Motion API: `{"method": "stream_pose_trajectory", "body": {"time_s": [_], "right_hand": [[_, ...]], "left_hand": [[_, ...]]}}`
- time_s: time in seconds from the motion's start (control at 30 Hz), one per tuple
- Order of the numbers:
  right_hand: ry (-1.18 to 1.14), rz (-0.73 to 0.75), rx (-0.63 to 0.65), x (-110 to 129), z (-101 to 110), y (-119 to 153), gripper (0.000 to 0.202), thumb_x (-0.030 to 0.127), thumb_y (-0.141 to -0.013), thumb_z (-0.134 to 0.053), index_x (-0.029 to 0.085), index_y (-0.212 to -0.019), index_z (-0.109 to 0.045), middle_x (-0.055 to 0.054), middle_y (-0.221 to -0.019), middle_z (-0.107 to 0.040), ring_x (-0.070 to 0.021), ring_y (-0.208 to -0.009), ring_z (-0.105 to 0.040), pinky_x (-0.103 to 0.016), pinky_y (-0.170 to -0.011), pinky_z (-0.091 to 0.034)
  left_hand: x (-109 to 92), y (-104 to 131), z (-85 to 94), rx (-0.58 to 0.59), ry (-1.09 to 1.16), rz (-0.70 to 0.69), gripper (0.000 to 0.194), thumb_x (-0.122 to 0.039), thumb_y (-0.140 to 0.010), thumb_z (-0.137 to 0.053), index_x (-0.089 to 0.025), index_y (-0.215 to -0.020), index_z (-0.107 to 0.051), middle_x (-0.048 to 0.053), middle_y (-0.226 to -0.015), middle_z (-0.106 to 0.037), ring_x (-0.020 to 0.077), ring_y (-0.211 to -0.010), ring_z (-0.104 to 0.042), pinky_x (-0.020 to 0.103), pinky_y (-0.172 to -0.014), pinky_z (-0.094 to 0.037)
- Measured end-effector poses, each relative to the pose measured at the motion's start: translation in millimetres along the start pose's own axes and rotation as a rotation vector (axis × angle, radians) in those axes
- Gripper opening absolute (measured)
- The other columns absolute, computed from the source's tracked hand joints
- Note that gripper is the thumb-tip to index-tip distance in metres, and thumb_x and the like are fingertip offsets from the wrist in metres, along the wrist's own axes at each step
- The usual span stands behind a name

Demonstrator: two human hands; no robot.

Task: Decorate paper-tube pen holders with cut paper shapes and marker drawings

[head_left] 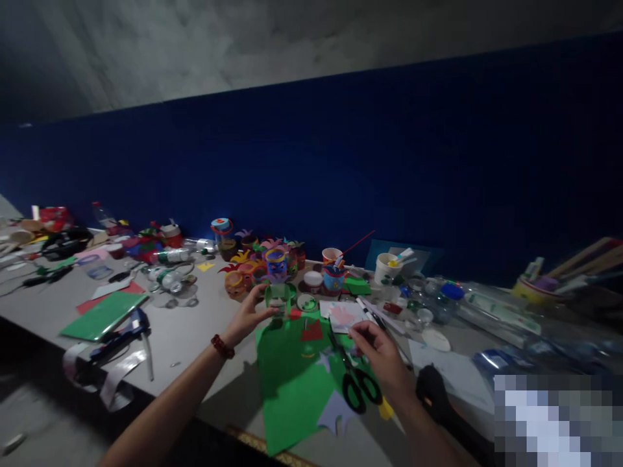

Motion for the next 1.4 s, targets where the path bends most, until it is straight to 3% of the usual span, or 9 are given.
{"method": "stream_pose_trajectory", "body": {"time_s": [0.13, 0.37, 0.5, 0.77, 1.0, 1.07, 1.17, 1.3, 1.4], "right_hand": [[-0.014, 0.01, 0.019, -5.6, -2.4, -2.0, 0.035, 0.053, -0.069, -0.075, 0.02, -0.072, -0.065, 0.003, -0.063, -0.058, -0.0138, -0.054, -0.05, -0.026, -0.05, -0.041], [-0.011, 0.007, 0.011, -8.3, -0.3, -4.9, 0.038, 0.056, -0.067, -0.075, 0.019, -0.072, -0.065, 0.002, -0.064, -0.059, -0.014, -0.054, -0.051, -0.026, -0.049, -0.042], [-0.006, -0.003, -0.007, -4.5, 1.7, -5.0, 0.041, 0.059, -0.065, -0.076, 0.019, -0.072, -0.065, 0.002, -0.065, -0.06, -0.0149, -0.056, -0.052, -0.026, -0.051, -0.043], [0.005, -0.037, -0.008, -6.5, 2.2, -6.8, 0.043, 0.06, -0.062, -0.077, 0.019, -0.07, -0.066, 0.002, -0.064, -0.06, -0.0142, -0.053, -0.052, -0.027, -0.05, -0.044], [0.062, 0.01, -0.058, -8.4, 5.1, -7.0, 0.041, 0.058, -0.064, -0.077, 0.02, -0.075, -0.066, -0.001, -0.069, -0.063, -0.017, -0.057, -0.056, -0.028, -0.05, -0.045], [0.081, 0.023, -0.091, -9.1, 8.3, -6.0, 0.041, 0.059, -0.067, -0.075, 0.021, -0.073, -0.063, 0.002, -0.063, -0.06, -0.0156, -0.053, -0.053, -0.028, -0.05, -0.043], [0.11, 0.024, -0.138, -8.4, 14.1, -3.6, 0.042, 0.061, -0.074, -0.07, 0.023, -0.066, -0.054, 0.007, -0.049, -0.047, -0.013, -0.045, -0.044, -0.026, -0.046, -0.037], [0.163, 0.092, -0.197, -3.5, 20.1, 1.1, 0.044, 0.057, -0.083, -0.064, 0.023, -0.06, -0.046, 0.008, -0.045, -0.041, -0.0111, -0.044, -0.04, -0.025, -0.046, -0.035], [0.083, 0.15, -0.227, -2.3, 21.2, 4.4, 0.046, 0.058, -0.086, -0.06, 0.023, -0.06, -0.046, 0.008, -0.047, -0.041, -0.0102, -0.043, -0.039, -0.024, -0.043, -0.033]], "left_hand": [[24.5, 2.2, 21.2, -0.054, -0.064, 0.001, 0.06, -0.038, -0.07, -0.076, -0.021, -0.121, -0.049, 0.008, -0.124, -0.055, 0.0262, -0.11, -0.057, 0.043, -0.099, -0.045], [51.7, 16.0, 18.7, 0.016, -0.061, 0.018, 0.067, -0.041, -0.071, -0.076, -0.018, -0.128, -0.048, 0.012, -0.12, -0.062, 0.0275, -0.103, -0.064, 0.044, -0.091, -0.052], [55.5, 17.1, 21.7, 0.026, -0.079, -0.005, 0.082, -0.038, -0.068, -0.079, -0.019, -0.137, -0.04, 0.015, -0.138, -0.052, 0.0294, -0.116, -0.059, 0.045, -0.101, -0.046], [54.1, 18.1, 22.1, 0.007, -0.144, -0.021, 0.079, -0.034, -0.07, -0.078, -0.019, -0.138, -0.04, 0.014, -0.147, -0.045, 0.0324, -0.134, -0.042, 0.048, -0.115, -0.029], [51.0, 18.9, 22.6, -0.001, -0.091, -0.061, 0.088, -0.033, -0.066, -0.081, -0.02, -0.14, -0.037, 0.016, -0.146, -0.044, 0.0317, -0.128, -0.049, 0.046, -0.108, -0.04], [52.5, 18.0, 24.9, -0.016, -0.058, -0.054, 0.082, -0.038, -0.07, -0.078, -0.02, -0.139, -0.037, 0.016, -0.142, -0.048, 0.0297, -0.118, -0.057, 0.043, -0.099, -0.048], [52.8, 16.7, 28.6, -0.078, -0.02, -0.034, 0.058, -0.046, -0.083, -0.063, -0.019, -0.131, -0.044, 0.013, -0.128, -0.057, 0.0248, -0.103, -0.063, 0.038, -0.088, -0.053], [49.8, 16.0, 33.5, -0.227, -0.03, -0.034, 0.035, -0.05, -0.086, -0.056, -0.019, -0.103, -0.056, 0.005, -0.099, -0.064, 0.02, -0.091, -0.062, 0.032, -0.08, -0.051], [49.4, 16.6, 36.7, -0.326, -0.071, -0.035, 0.033, -0.052, -0.086, -0.055, -0.02, -0.079, -0.054, -0.002, -0.072, -0.057, 0.0156, -0.07, -0.056, 0.026, -0.066, -0.047]]}}
Point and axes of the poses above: each hand's wrist, its own y-axis away from the middle knuckle, its own z-axis out of the back of the hand, x = y × z, the point moved 3 cm from there along -y, towards the middle knuckle
